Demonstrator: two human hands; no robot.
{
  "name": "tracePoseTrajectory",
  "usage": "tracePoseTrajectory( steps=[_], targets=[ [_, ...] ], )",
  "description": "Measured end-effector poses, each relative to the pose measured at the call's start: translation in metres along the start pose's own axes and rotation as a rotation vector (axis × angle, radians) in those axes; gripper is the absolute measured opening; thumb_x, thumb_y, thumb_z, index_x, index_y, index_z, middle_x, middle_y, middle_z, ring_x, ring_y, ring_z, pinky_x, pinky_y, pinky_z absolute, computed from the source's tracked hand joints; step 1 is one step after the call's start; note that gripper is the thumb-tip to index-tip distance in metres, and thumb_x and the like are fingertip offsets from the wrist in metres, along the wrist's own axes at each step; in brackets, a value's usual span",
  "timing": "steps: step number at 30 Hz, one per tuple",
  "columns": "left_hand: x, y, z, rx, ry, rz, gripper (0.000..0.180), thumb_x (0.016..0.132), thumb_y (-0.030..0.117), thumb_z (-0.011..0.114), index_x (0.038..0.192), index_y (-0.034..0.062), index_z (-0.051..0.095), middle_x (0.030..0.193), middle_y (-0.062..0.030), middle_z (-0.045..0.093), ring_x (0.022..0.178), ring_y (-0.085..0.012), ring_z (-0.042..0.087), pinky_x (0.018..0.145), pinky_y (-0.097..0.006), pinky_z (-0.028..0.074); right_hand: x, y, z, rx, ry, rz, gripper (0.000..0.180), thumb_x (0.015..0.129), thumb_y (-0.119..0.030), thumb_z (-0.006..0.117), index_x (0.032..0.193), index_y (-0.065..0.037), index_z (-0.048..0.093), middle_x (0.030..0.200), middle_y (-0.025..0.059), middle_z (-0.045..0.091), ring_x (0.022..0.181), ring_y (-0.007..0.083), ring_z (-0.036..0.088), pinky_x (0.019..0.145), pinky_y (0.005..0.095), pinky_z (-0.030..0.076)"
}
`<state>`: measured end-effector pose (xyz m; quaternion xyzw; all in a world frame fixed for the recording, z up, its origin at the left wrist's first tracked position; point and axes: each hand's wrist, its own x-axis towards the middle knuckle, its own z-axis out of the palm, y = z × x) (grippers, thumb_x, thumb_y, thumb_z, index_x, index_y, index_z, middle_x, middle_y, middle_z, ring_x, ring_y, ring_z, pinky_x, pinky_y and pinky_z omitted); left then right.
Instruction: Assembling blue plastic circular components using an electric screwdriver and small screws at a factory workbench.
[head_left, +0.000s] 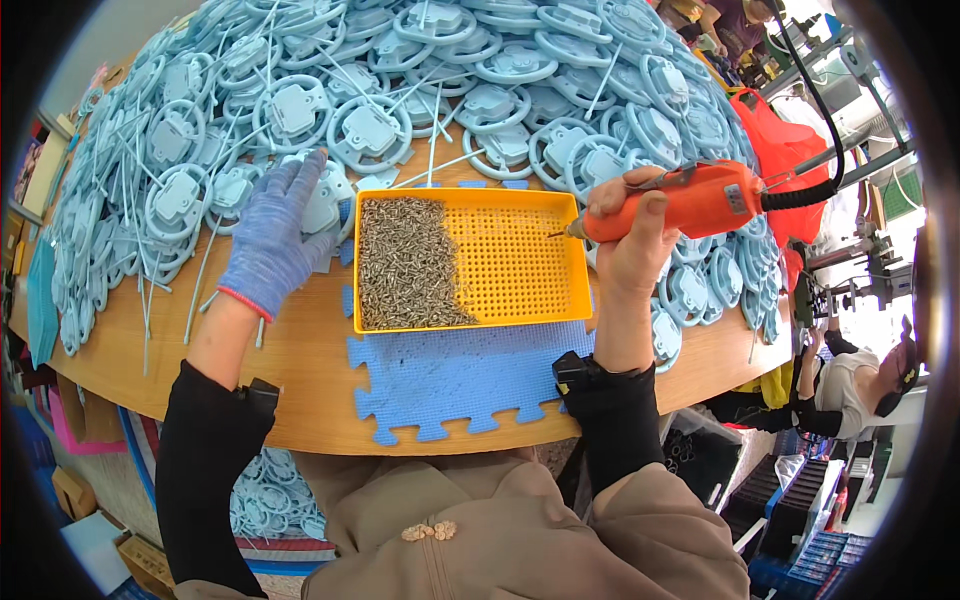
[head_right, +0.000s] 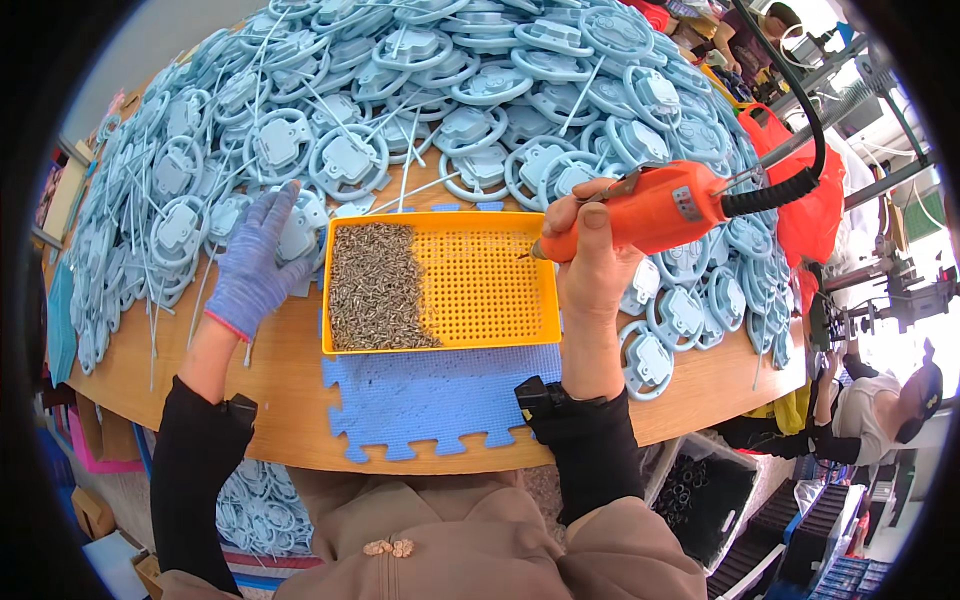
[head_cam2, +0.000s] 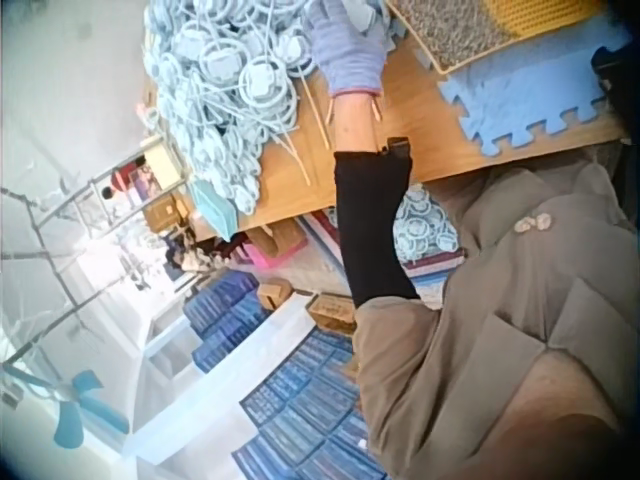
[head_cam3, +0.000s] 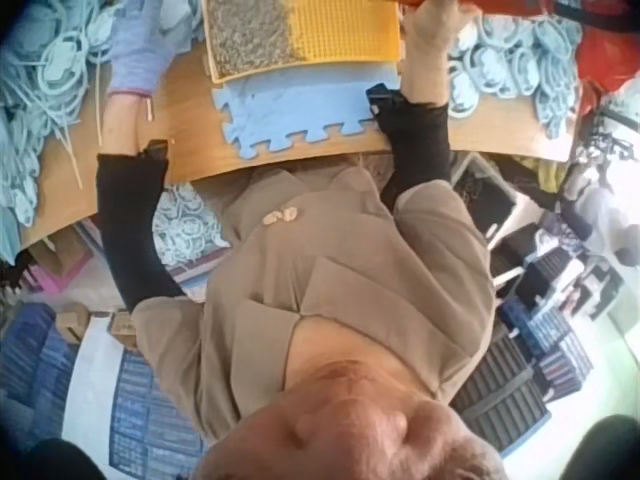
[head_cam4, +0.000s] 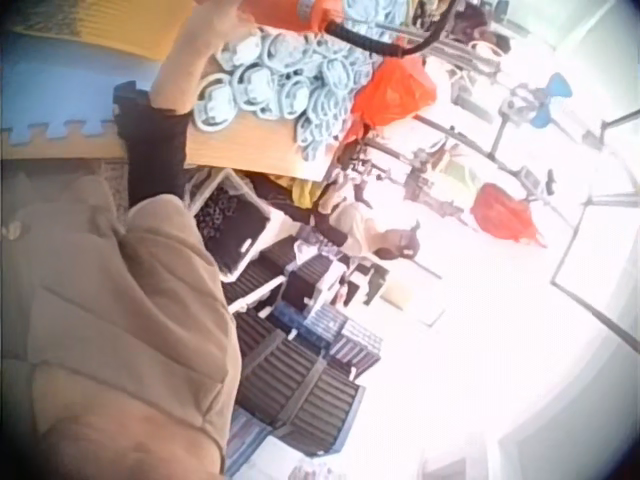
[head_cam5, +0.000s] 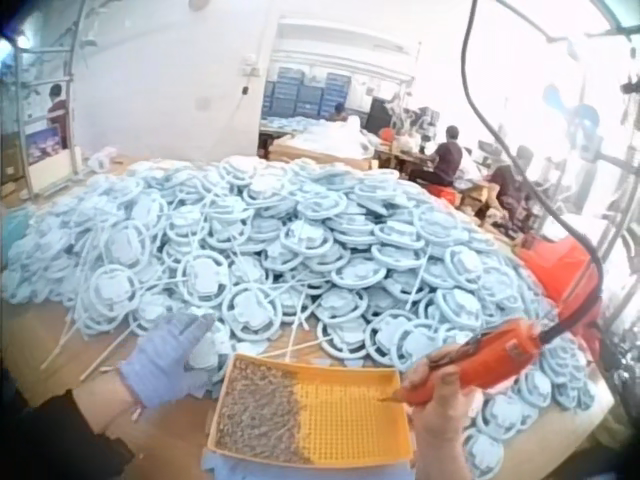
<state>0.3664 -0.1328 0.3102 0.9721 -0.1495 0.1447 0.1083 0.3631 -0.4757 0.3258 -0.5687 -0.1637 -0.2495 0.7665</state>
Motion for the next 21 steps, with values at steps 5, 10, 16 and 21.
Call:
tracePoseTrajectory(
  steps=[5, 10, 16, 21],
  targets=[
    [0.005, -0.003, 0.009, -0.062, -0.085, -0.113, 0.086, 0.069, 0.016, 0.076, 0.144, 0.0135, 0.033, 0.126, -0.0212, 0.049, 0.117, -0.0374, 0.047, 0.102, -0.043, 0.038, 0.002, 0.006, -0.003, -0.001, 0.005, 0.019, 0.042, 0.085, -0.043, 0.066, 0.097, -0.005, 0.051, 0.067, 0.0053, 0.053, 0.062, 0.0173, 0.052, 0.06, 0.0325, 0.044],
    [-0.022, -0.01, -0.002, -0.107, 0.045, -0.054, 0.089, 0.067, 0.012, 0.077, 0.143, 0.0103, 0.033, 0.126, -0.0216, 0.05, 0.115, -0.0378, 0.047, 0.1, -0.043, 0.039, 0.002, 0.005, -0.003, 0.0, -0.027, 0.029, 0.039, 0.085, -0.04, 0.066, 0.096, -0.006, 0.051, 0.067, 0.005, 0.053, 0.061, 0.0172, 0.051, 0.06, 0.032, 0.043],
    [-0.096, 0.049, -0.065, -0.2, 0.03, 0.17, 0.073, 0.069, 0.016, 0.074, 0.134, 0.0055, 0.043, 0.125, -0.0171, 0.053, 0.108, -0.0331, 0.053, 0.09, -0.046, 0.043, -0.004, -0.001, 0.005, -0.001, -0.011, 0.02, 0.041, 0.085, -0.042, 0.067, 0.096, -0.006, 0.052, 0.066, 0.0047, 0.052, 0.06, 0.0169, 0.05, 0.059, 0.0328, 0.043],
    [-0.124, 0.127, -0.039, -0.299, -0.094, 0.249, 0.058, 0.073, 0.031, 0.07, 0.123, 0.0089, 0.052, 0.108, -0.0082, 0.058, 0.095, -0.0276, 0.056, 0.089, -0.046, 0.039, -0.012, -0.048, 0.032, -0.003, -0.016, 0.012, 0.054, 0.082, -0.056, 0.064, 0.099, -0.006, 0.052, 0.066, 0.0033, 0.047, 0.063, 0.0171, 0.048, 0.063, 0.033, 0.041]
  ],
)
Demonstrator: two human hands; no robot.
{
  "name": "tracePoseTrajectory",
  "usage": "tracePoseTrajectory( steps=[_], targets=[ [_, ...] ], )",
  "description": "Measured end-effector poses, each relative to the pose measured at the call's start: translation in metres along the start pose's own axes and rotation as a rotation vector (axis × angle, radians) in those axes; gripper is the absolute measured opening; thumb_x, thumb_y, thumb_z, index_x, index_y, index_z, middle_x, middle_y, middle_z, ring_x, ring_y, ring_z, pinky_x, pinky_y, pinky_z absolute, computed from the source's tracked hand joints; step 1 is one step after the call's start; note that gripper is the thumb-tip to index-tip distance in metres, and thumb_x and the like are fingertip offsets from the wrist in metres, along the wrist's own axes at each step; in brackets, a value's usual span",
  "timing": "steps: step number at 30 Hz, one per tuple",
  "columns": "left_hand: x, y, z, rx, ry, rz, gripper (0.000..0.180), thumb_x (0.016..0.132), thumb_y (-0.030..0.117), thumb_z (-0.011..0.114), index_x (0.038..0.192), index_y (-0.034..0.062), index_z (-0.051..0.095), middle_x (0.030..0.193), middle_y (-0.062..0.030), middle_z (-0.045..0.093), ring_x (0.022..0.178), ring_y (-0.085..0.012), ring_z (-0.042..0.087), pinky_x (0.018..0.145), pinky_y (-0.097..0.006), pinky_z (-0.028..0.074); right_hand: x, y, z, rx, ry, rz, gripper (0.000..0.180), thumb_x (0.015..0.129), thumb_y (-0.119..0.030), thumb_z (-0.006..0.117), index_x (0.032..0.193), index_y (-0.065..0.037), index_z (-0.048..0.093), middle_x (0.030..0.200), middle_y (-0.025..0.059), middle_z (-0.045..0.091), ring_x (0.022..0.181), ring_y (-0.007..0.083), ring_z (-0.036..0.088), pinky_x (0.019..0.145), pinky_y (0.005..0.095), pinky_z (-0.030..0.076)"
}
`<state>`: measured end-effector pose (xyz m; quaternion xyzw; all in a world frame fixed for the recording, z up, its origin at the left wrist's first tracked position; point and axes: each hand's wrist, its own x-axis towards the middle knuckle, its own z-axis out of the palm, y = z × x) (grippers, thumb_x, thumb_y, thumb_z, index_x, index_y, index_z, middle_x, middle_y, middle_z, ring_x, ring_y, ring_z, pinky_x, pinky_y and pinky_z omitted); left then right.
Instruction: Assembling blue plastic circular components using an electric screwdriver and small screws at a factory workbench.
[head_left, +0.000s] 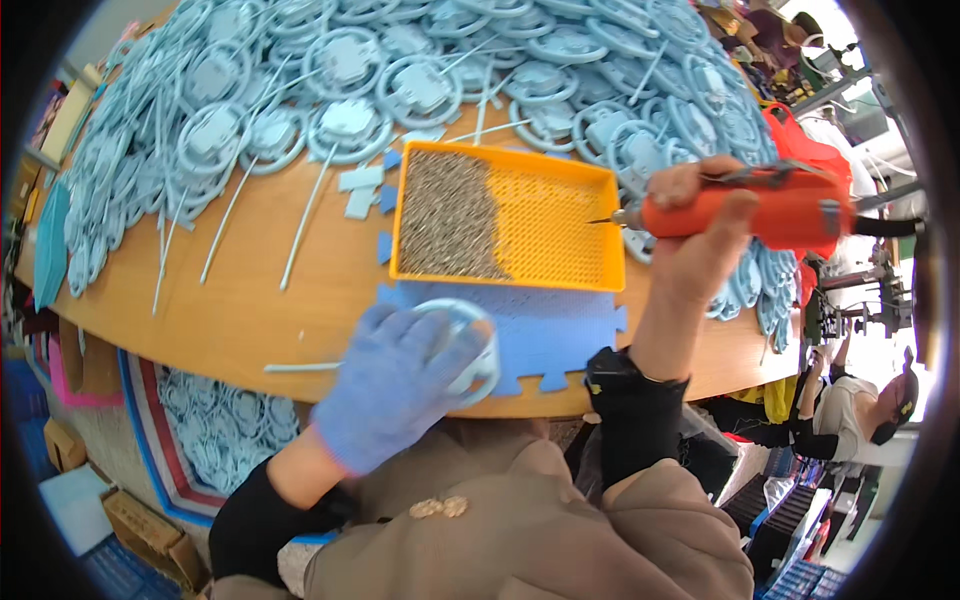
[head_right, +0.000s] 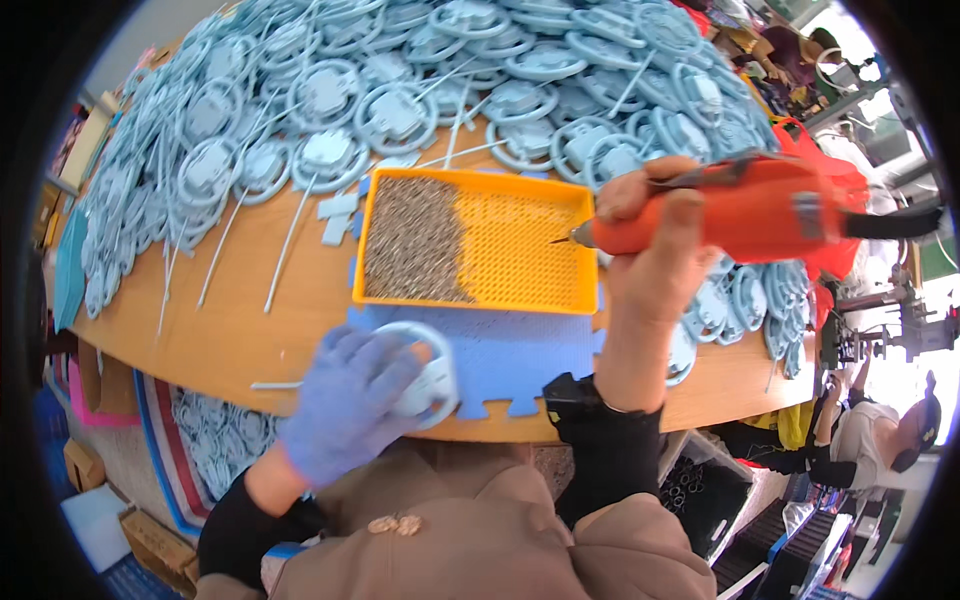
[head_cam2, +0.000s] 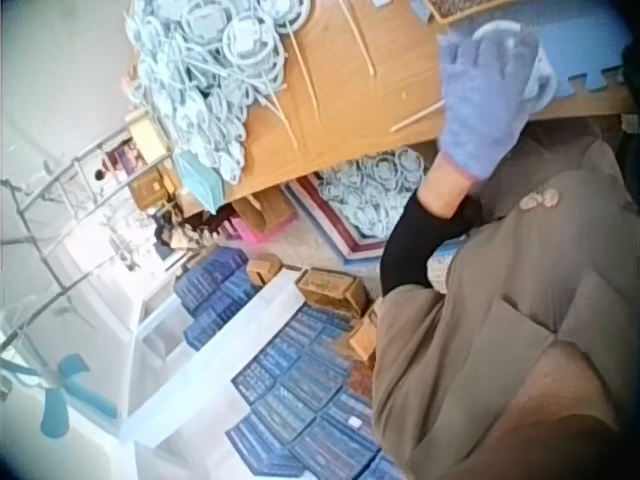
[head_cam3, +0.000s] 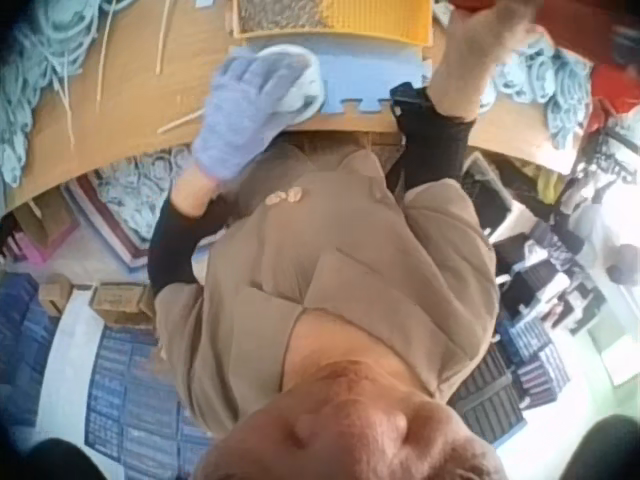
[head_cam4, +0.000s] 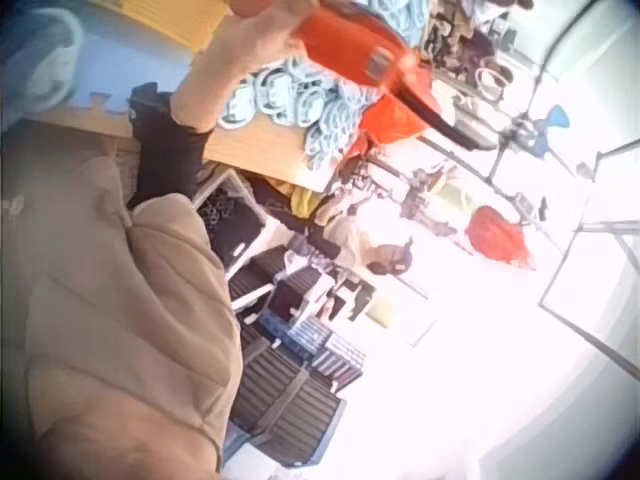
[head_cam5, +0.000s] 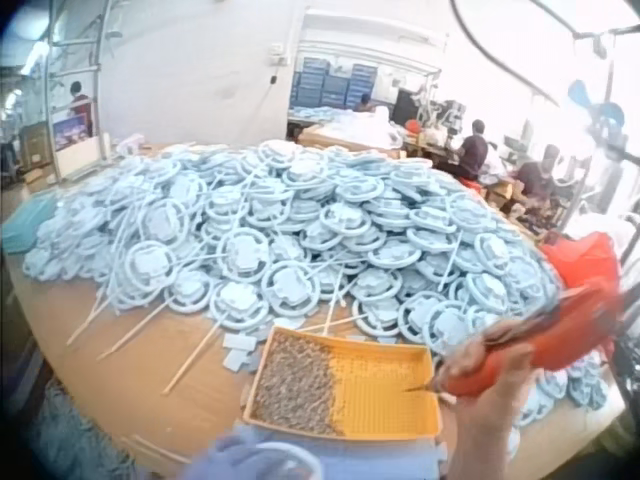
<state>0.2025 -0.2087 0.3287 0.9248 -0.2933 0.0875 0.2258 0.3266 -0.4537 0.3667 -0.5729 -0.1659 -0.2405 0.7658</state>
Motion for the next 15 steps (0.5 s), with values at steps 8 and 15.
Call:
tracePoseTrajectory(
  steps=[8, 15],
  targets=[
    [-0.004, 0.0, 0.032, -0.123, 0.17, -0.18, 0.078, 0.061, 0.034, 0.08, 0.128, 0.0074, 0.049, 0.106, -0.011, 0.061, 0.098, -0.031, 0.056, 0.097, -0.049, 0.035, -0.088, -0.036, 0.062, 0.236, -0.296, 0.241, 0.061, 0.073, -0.049, 0.076, 0.098, 0.001, 0.052, 0.069, 0.0083, 0.056, 0.061, 0.018, 0.055, 0.052, 0.0285, 0.044],
    [-0.008, -0.003, 0.036, -0.124, 0.174, -0.17, 0.077, 0.061, 0.036, 0.08, 0.126, 0.0077, 0.051, 0.109, -0.0112, 0.06, 0.101, -0.0308, 0.054, 0.095, -0.048, 0.035, -0.099, -0.03, 0.073, 0.058, -0.393, 0.215, 0.057, 0.076, -0.053, 0.071, 0.091, -0.003, 0.048, 0.062, 0.0065, 0.05, 0.053, 0.0172, 0.05, 0.047, 0.0287, 0.041]
  ],
)
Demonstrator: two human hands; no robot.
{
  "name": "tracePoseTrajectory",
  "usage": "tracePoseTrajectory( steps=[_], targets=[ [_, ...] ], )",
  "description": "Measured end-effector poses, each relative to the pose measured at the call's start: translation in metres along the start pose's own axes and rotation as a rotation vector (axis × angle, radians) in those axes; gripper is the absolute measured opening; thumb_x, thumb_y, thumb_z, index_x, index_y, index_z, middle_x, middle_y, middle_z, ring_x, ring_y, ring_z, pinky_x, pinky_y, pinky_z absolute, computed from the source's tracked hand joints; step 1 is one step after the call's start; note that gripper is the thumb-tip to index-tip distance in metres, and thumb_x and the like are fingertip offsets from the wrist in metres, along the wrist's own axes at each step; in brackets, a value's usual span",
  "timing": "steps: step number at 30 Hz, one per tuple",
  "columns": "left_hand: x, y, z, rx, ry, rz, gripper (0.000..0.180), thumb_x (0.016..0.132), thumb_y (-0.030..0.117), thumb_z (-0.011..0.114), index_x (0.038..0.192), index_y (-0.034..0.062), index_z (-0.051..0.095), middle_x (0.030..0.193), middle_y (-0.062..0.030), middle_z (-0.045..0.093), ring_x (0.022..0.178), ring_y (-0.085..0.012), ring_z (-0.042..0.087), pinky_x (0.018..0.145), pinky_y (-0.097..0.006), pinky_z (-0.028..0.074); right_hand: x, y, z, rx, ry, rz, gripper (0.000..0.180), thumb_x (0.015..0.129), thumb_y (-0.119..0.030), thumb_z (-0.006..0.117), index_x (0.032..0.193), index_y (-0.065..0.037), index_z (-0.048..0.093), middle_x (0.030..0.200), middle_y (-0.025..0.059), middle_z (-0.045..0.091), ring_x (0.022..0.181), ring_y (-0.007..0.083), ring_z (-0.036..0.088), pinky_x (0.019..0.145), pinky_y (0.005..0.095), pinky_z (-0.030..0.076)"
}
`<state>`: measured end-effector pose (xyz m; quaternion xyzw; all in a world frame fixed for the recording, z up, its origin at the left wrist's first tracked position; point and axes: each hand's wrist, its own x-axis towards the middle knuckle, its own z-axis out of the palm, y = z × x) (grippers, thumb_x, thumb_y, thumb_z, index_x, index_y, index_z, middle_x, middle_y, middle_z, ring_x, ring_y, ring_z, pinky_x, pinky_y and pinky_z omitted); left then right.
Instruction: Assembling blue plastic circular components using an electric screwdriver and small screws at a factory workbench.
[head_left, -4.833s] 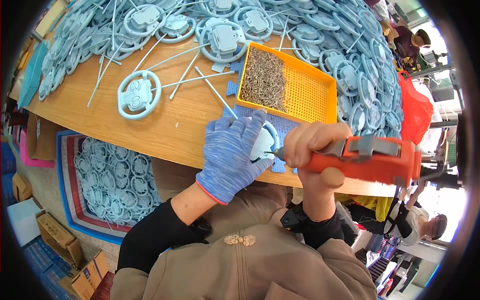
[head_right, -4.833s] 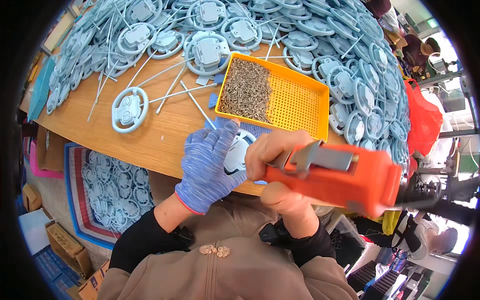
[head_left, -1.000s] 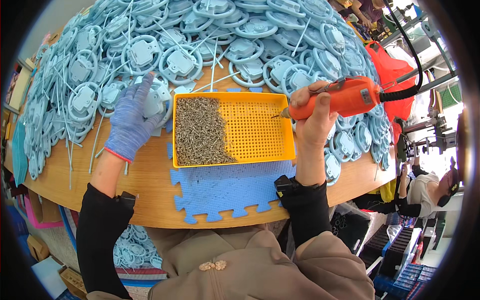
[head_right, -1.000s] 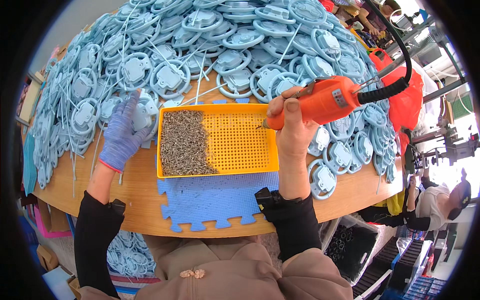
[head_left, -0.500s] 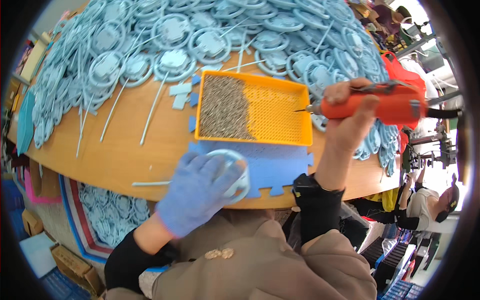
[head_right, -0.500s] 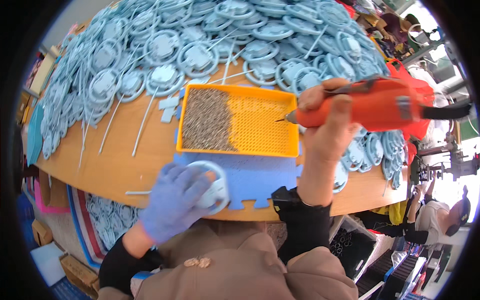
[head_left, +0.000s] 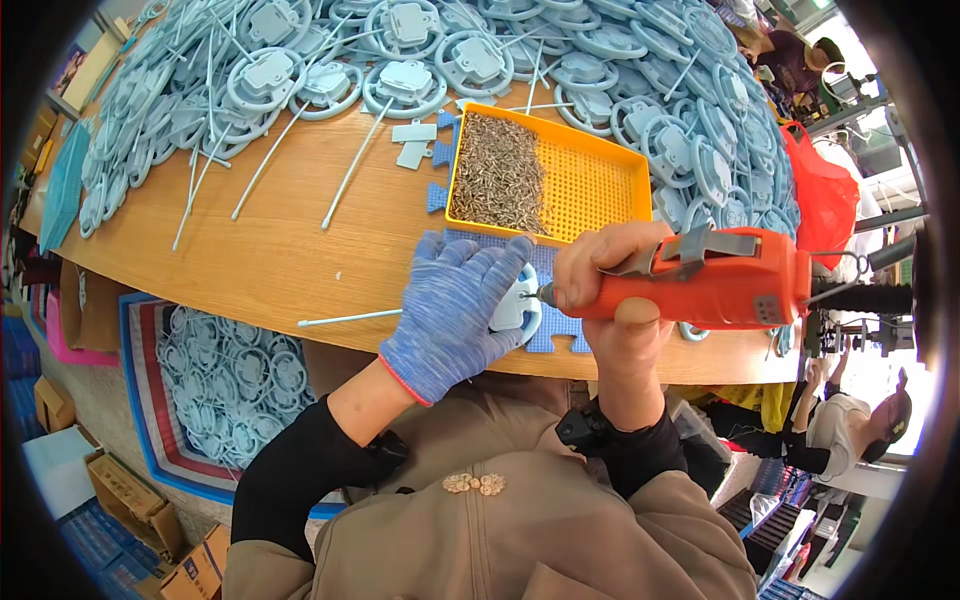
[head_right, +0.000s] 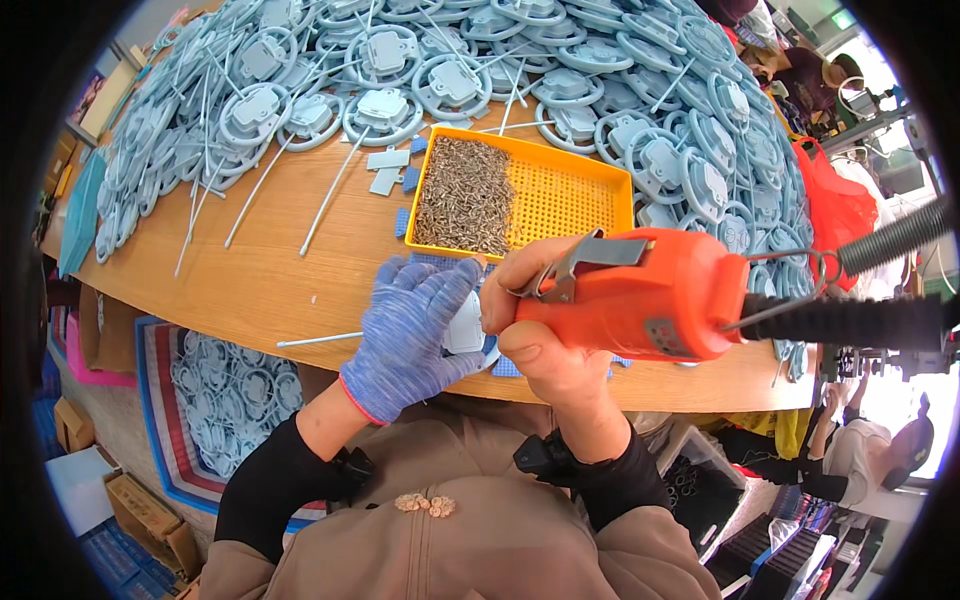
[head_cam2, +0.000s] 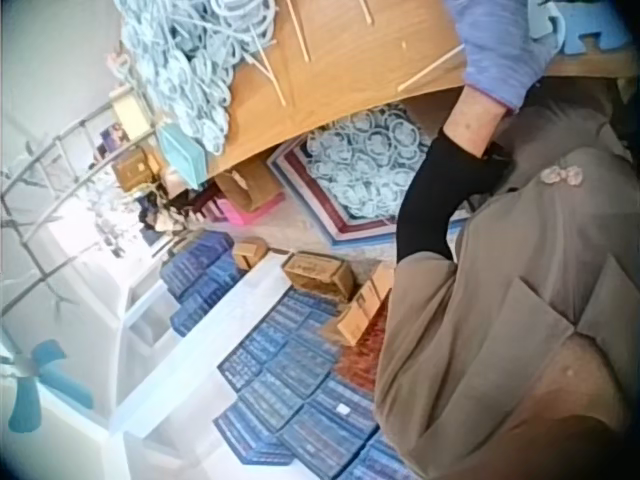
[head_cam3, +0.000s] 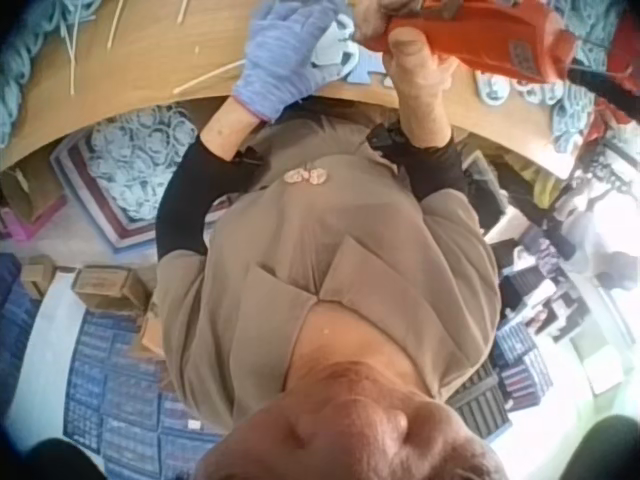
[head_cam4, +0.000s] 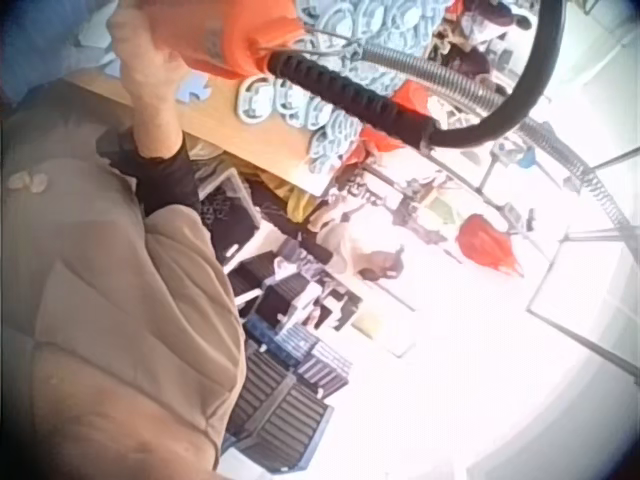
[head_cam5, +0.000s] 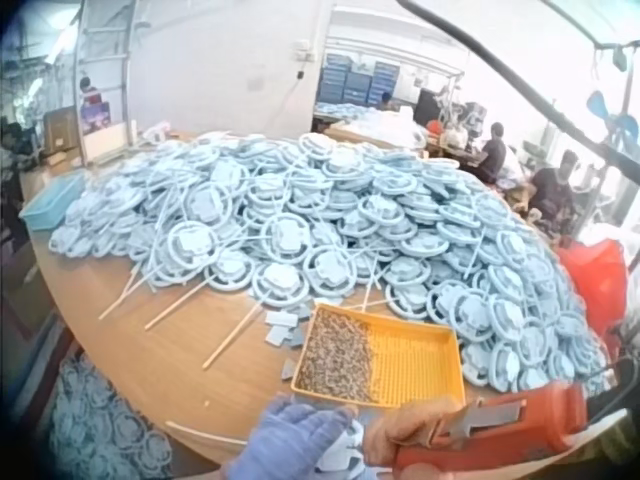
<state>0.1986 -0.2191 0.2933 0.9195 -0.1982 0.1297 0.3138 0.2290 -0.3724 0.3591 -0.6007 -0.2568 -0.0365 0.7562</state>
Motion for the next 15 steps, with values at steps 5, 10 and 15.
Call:
tracePoseTrajectory(
  steps=[5, 10, 15],
  targets=[
    [0.003, 0.0, -0.007, -0.011, -0.023, 0.005, 0.074, 0.063, 0.043, 0.077, 0.124, 0.0081, 0.053, 0.111, -0.0104, 0.06, 0.104, -0.031, 0.053, 0.098, -0.048, 0.032, 0.003, 0.002, 0.002, -0.014, -0.09, 0.003, 0.054, 0.078, -0.05, 0.072, 0.091, -0.004, 0.046, 0.063, 0.0065, 0.049, 0.054, 0.0164, 0.049, 0.048, 0.0286, 0.04],
    [0.002, -0.006, -0.005, -0.024, 0.001, 0.024, 0.071, 0.065, 0.046, 0.075, 0.12, 0.0071, 0.054, 0.108, -0.0115, 0.059, 0.104, -0.0307, 0.053, 0.098, -0.048, 0.032, 0.002, 0.011, 0.006, 0.043, -0.063, 0.062, 0.052, 0.078, -0.048, 0.072, 0.092, -0.005, 0.046, 0.063, 0.0062, 0.049, 0.055, 0.0163, 0.048, 0.049, 0.0289, 0.039],
    [-0.025, 0.008, -0.058, 0.09, -0.15, 0.008, 0.07, 0.07, 0.043, 0.072, 0.125, 0.006, 0.049, 0.104, -0.0116, 0.059, 0.098, -0.0298, 0.055, 0.096, -0.048, 0.034, 0.008, 0.0, -0.005, 0.269, -0.094, 0.061, 0.055, 0.078, -0.055, 0.068, 0.092, -0.005, 0.047, 0.062, 0.0046, 0.048, 0.05, 0.0153, 0.045, 0.045, 0.0288, 0.039]
  ],
)
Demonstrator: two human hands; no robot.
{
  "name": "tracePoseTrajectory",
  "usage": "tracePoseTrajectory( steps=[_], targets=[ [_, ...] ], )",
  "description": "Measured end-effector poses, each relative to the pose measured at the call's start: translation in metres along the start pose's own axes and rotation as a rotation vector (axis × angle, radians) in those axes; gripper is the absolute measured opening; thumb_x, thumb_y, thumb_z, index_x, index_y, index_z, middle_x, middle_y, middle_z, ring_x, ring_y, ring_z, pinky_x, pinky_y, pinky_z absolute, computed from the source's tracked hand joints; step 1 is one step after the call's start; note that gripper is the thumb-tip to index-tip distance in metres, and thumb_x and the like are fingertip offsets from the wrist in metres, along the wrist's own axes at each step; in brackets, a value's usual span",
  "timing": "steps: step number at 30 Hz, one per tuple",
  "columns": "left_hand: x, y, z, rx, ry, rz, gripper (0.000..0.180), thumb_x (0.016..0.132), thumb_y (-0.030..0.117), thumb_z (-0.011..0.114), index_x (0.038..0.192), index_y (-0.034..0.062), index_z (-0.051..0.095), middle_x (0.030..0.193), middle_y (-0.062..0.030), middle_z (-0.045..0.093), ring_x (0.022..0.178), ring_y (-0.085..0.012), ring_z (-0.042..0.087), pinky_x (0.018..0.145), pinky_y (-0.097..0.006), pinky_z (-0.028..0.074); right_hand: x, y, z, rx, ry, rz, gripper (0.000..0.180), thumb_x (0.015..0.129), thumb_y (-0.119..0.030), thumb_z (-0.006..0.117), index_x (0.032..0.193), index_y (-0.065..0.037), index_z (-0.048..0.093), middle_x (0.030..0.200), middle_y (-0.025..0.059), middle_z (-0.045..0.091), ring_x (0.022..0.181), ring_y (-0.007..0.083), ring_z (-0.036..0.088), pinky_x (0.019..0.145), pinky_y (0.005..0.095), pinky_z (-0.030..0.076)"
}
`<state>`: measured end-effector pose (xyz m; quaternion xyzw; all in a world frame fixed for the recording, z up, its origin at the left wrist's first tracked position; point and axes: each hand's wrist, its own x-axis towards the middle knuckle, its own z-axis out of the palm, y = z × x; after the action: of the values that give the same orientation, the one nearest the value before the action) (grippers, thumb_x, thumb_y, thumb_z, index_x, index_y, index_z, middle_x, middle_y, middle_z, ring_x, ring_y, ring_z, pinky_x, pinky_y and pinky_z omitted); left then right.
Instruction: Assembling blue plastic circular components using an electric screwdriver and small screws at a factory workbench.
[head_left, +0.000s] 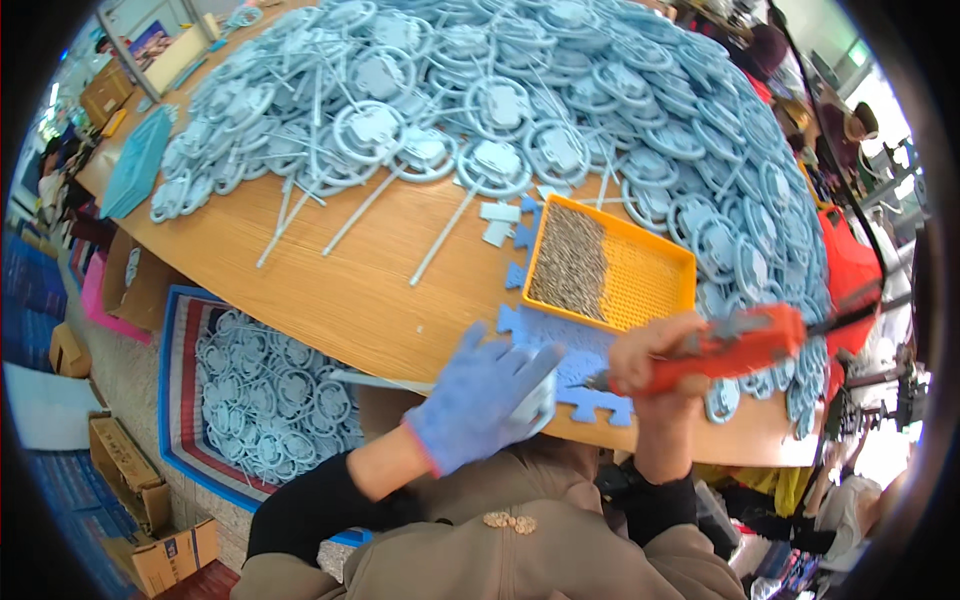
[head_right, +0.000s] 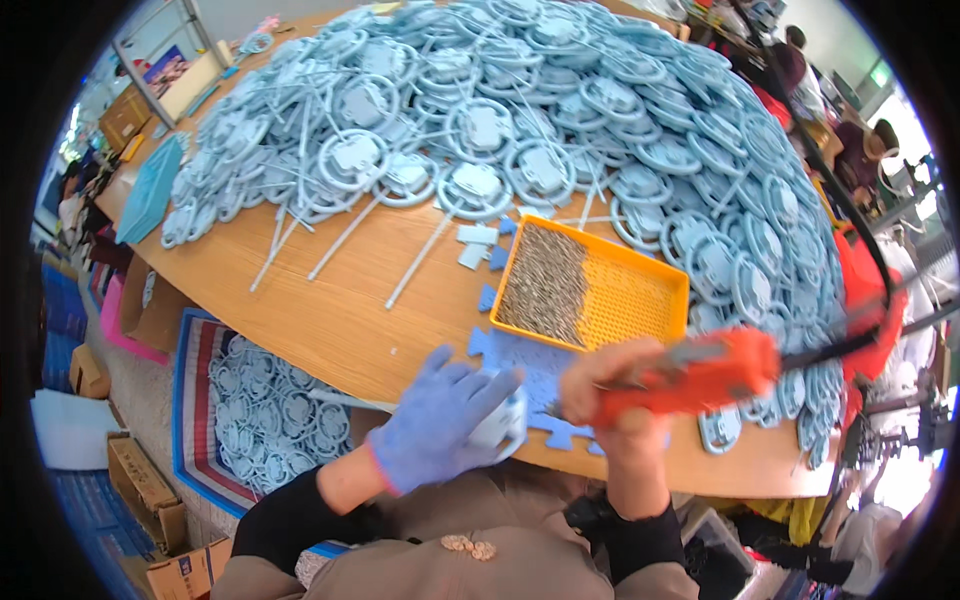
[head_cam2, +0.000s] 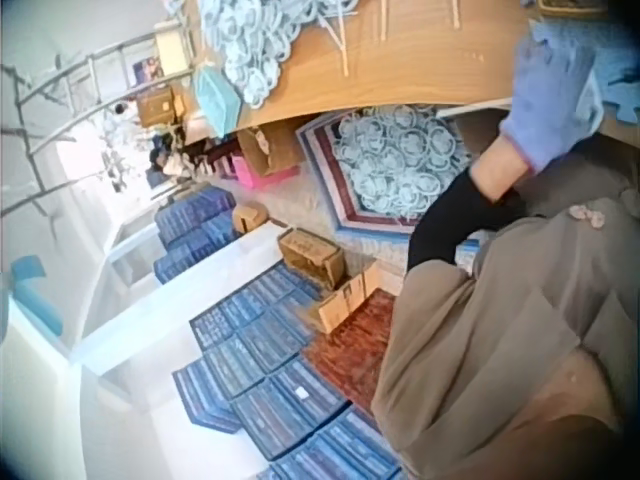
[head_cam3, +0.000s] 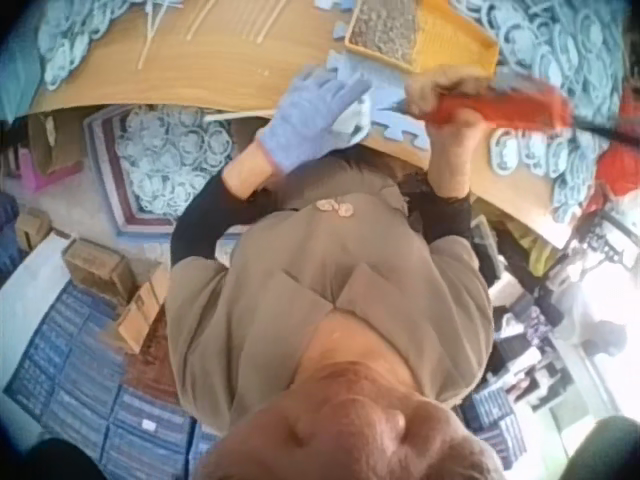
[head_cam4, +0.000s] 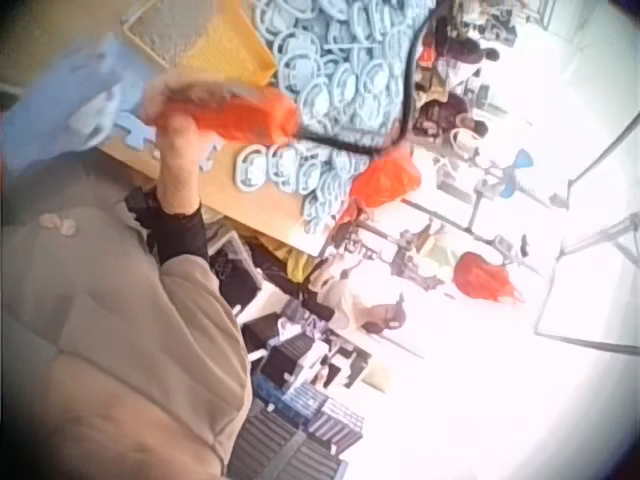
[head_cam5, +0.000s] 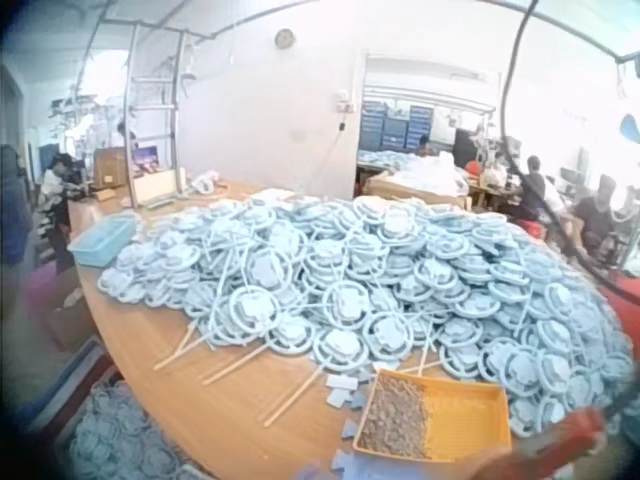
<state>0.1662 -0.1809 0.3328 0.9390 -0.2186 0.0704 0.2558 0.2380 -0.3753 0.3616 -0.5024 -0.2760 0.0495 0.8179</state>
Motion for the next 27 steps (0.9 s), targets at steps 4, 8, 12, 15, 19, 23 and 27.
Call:
tracePoseTrajectory(
  steps=[4, 8, 12, 15, 19, 23, 27],
  targets=[
    [-0.05, -0.028, -0.067, 0.05, -0.492, -0.294, 0.073, 0.071, 0.038, 0.073, 0.13, 0.006, 0.046, 0.104, -0.0122, 0.059, 0.094, -0.0294, 0.057, 0.097, -0.048, 0.034, 0.011, -0.02, -0.033, -0.187, 0.144, -0.219, 0.055, 0.08, -0.058, 0.064, 0.094, -0.007, 0.049, 0.063, 0.0019, 0.046, 0.052, 0.013, 0.044, 0.047, 0.0265, 0.037],
    [-0.024, -0.074, -0.059, 0.219, -0.123, -0.161, 0.076, 0.071, 0.034, 0.073, 0.135, 0.0065, 0.042, 0.105, -0.0146, 0.06, 0.095, -0.032, 0.057, 0.094, -0.045, 0.038, 0.034, -0.018, -0.079, -0.223, 0.234, -0.277, 0.057, 0.081, -0.053, 0.066, 0.103, -0.004, 0.048, 0.068, 0.0056, 0.05, 0.059, 0.0162, 0.05, 0.052, 0.0287, 0.042],
    [0.073, -0.14, -0.015, 0.372, 0.168, -0.215, 0.071, 0.076, 0.029, 0.068, 0.138, 0.0092, 0.04, 0.107, -0.0187, 0.06, 0.097, -0.0343, 0.057, 0.086, -0.045, 0.044, 0.042, -0.004, -0.118, -0.233, 0.39, -0.305, 0.05, 0.083, -0.043, 0.068, 0.106, -0.002, 0.048, 0.073, 0.0071, 0.052, 0.066, 0.017, 0.052, 0.058, 0.0293, 0.043],
    [0.124, -0.173, -0.004, 0.354, -0.02, -0.498, 0.064, 0.079, 0.026, 0.065, 0.137, 0.015, 0.042, 0.101, -0.0188, 0.064, 0.093, -0.033, 0.062, 0.077, -0.043, 0.048, 0.049, 0.006, -0.132, -0.209, 0.478, -0.311, 0.047, 0.083, -0.039, 0.069, 0.104, -0.002, 0.049, 0.075, 0.0082, 0.055, 0.066, 0.0176, 0.054, 0.054, 0.0284, 0.046],
    [0.132, -0.202, 0.014, 0.203, 0.417, -0.117, 0.058, 0.083, -0.001, 0.055, 0.138, 0.0111, 0.044, 0.091, -0.0084, 0.064, 0.069, -0.0173, 0.057, 0.068, -0.03, 0.048, 0.051, 0.005, -0.139, -0.197, 0.467, -0.335, 0.045, 0.081, -0.035, 0.073, 0.101, -0.002, 0.051, 0.07, 0.0072, 0.055, 0.061, 0.0171, 0.054, 0.049, 0.0269, 0.045],
    [0.112, -0.186, -0.005, -0.175, 0.434, -0.32, 0.06, 0.086, -0.007, 0.049, 0.142, 0.0114, 0.039, 0.08, 0.0015, 0.055, 0.065, -0.0076, 0.046, 0.064, -0.022, 0.042, 0.05, 0.006, -0.15, -0.207, 0.473, -0.379, 0.043, 0.081, -0.033, 0.073, 0.101, -0.002, 0.051, 0.07, 0.0067, 0.055, 0.061, 0.0168, 0.054, 0.051, 0.0271, 0.045],
    [0.093, -0.174, -0.005, -0.351, 0.343, -0.498, 0.068, 0.085, -0.004, 0.056, 0.146, 0.0135, 0.032, 0.075, 0.0048, 0.045, 0.066, -0.0053, 0.043, 0.062, -0.021, 0.041, 0.051, 0.006, -0.154, -0.22, 0.493, -0.404, 0.036, 0.082, -0.028, 0.072, 0.098, -0.003, 0.052, 0.069, 0.0059, 0.056, 0.061, 0.0163, 0.054, 0.052, 0.027, 0.044]
  ],
)
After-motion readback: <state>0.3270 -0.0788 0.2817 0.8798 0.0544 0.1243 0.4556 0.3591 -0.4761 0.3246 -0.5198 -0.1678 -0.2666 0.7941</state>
